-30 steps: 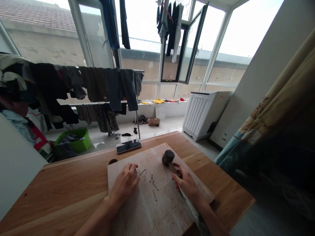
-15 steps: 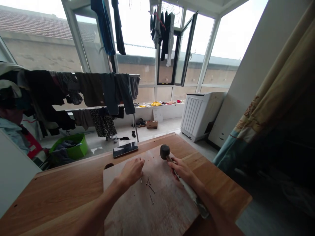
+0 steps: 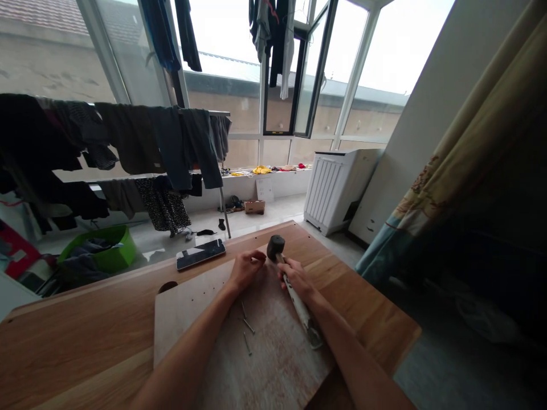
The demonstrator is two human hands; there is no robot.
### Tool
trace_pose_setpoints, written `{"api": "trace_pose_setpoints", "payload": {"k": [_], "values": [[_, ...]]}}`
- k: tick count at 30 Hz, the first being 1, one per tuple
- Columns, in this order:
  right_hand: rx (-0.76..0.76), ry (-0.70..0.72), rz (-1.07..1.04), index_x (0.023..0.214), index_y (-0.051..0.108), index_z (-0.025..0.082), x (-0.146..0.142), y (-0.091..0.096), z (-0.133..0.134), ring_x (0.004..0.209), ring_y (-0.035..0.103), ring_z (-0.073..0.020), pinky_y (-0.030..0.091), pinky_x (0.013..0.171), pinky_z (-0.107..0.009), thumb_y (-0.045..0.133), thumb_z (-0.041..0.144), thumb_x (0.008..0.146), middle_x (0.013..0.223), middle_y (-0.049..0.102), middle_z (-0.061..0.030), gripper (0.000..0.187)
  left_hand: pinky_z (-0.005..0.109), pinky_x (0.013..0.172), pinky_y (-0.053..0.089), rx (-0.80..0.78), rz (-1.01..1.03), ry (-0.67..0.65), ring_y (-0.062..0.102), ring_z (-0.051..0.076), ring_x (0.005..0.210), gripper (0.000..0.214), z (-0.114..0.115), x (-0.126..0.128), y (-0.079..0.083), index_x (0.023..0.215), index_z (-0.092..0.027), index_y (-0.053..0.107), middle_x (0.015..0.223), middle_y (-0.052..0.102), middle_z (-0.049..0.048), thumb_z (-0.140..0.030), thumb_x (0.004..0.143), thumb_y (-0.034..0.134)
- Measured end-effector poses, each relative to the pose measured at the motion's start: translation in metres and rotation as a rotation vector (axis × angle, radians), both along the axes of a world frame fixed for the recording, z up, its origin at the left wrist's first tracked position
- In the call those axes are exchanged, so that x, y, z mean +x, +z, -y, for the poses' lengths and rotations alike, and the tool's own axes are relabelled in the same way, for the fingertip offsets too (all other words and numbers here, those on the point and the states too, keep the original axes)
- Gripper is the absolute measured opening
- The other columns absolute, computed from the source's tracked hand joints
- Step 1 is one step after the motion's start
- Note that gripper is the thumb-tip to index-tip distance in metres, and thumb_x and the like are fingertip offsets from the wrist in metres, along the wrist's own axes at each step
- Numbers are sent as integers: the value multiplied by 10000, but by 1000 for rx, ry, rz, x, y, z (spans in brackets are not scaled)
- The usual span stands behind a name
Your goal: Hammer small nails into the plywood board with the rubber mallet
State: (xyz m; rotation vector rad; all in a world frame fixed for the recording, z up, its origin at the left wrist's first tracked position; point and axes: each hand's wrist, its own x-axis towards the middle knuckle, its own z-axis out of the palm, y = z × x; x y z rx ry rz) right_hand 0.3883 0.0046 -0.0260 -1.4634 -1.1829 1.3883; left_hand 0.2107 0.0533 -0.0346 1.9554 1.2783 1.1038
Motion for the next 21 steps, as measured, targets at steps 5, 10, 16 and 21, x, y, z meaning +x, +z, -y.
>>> {"api": "trace_pose_setpoints", "payload": {"k": [5, 10, 16, 21], "values": [[73, -4, -56, 1200, 636, 161, -1, -2, 0, 851, 700, -188, 602, 733, -359, 621, 362, 990, 1095, 697, -63, 292, 278, 788, 549, 24, -37, 0, 710, 172, 798, 191, -4, -1, -5, 894, -196, 790, 876, 767, 26, -97, 818, 645], [197, 17, -118, 924, 598, 191, -3, 6, 9, 391, 494, -79, 372, 377, -201, 573, 406, 893, 625, 576, 69, 219, 300, 826, 513, 68, -79, 34, 666, 192, 876, 103, -6, -2, -5, 836, -206, 800, 912, 708, 48, -150, 803, 720], [283, 55, -113, 936, 609, 202, -7, 25, 26, 385, 492, -80, 368, 364, -198, 567, 436, 838, 604, 564, 76, 258, 275, 773, 500, 63, -93, 32, 655, 168, 807, 122, -7, -2, -7, 838, -204, 808, 865, 681, 32, -128, 795, 723], [308, 63, -53, 934, 642, 199, -10, 29, 33, 366, 493, -88, 366, 346, -199, 591, 393, 831, 571, 553, 77, 226, 283, 776, 498, 52, -96, 21, 659, 174, 811, 106, -7, -3, -7, 846, -193, 808, 862, 686, 37, -152, 806, 718]]}}
